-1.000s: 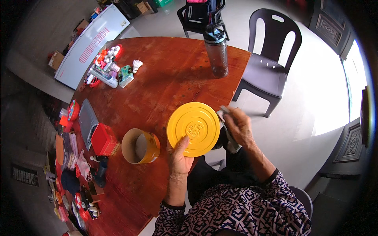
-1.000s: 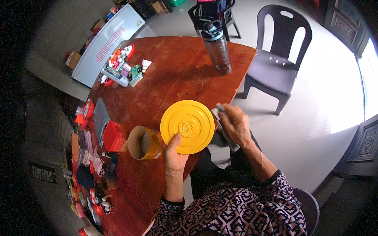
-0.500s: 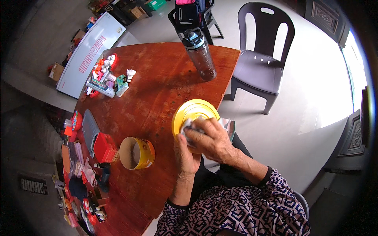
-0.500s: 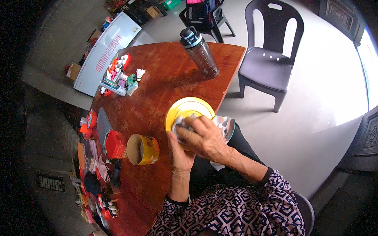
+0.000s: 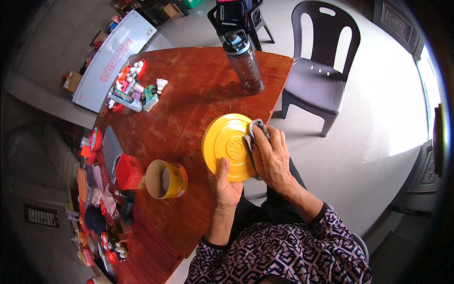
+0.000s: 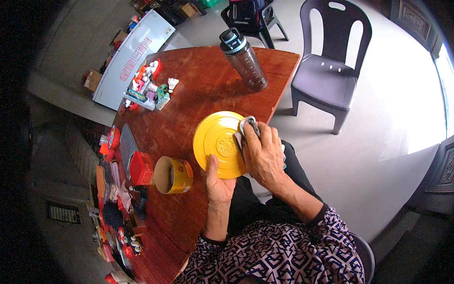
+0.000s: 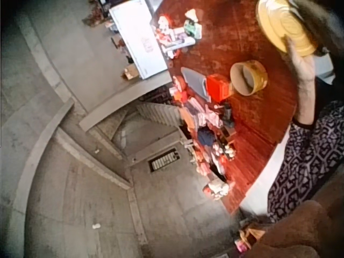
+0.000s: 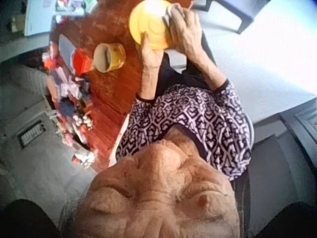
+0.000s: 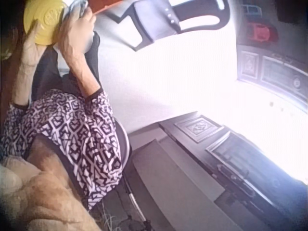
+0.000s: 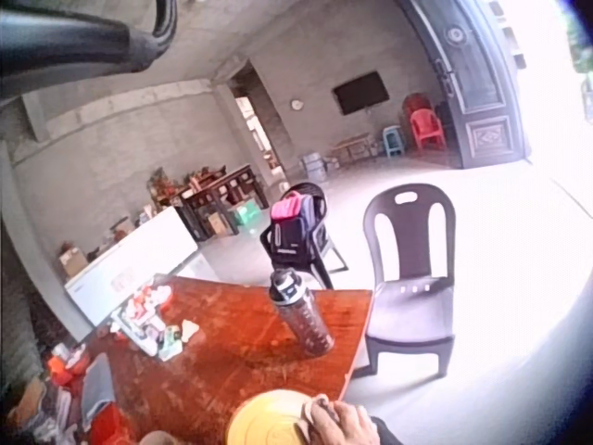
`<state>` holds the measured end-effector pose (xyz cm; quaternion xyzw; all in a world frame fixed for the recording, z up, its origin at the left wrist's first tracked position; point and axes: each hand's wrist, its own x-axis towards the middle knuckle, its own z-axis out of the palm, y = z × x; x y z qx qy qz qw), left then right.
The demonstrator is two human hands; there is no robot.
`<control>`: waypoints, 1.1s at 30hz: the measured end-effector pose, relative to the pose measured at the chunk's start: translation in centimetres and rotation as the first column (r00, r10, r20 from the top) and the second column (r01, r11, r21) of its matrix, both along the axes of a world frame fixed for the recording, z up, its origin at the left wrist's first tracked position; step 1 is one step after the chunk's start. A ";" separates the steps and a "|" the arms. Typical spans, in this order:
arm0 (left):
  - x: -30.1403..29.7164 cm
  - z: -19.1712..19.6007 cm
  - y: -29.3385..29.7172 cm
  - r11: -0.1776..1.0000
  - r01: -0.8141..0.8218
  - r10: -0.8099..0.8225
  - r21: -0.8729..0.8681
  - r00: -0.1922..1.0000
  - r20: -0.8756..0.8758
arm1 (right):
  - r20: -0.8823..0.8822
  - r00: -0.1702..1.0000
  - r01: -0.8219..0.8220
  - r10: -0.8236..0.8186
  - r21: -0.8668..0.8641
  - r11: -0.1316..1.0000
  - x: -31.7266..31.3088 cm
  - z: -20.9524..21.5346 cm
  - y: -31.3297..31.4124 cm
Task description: The person wipes a yellow plastic container and its lid with a cloth. They clean the lid, then the container's exterior and interior, and finally the lid again before placing it back on the container.
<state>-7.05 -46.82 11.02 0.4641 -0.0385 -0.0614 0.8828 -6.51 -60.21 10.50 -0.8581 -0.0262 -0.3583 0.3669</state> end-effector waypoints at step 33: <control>-1.2 -1.3 1.7 0.988 0.059 -0.077 -0.143 0.990 -0.122 | 0.152 0.972 -0.155 0.180 -0.166 0.974 0.2 -0.1 0.0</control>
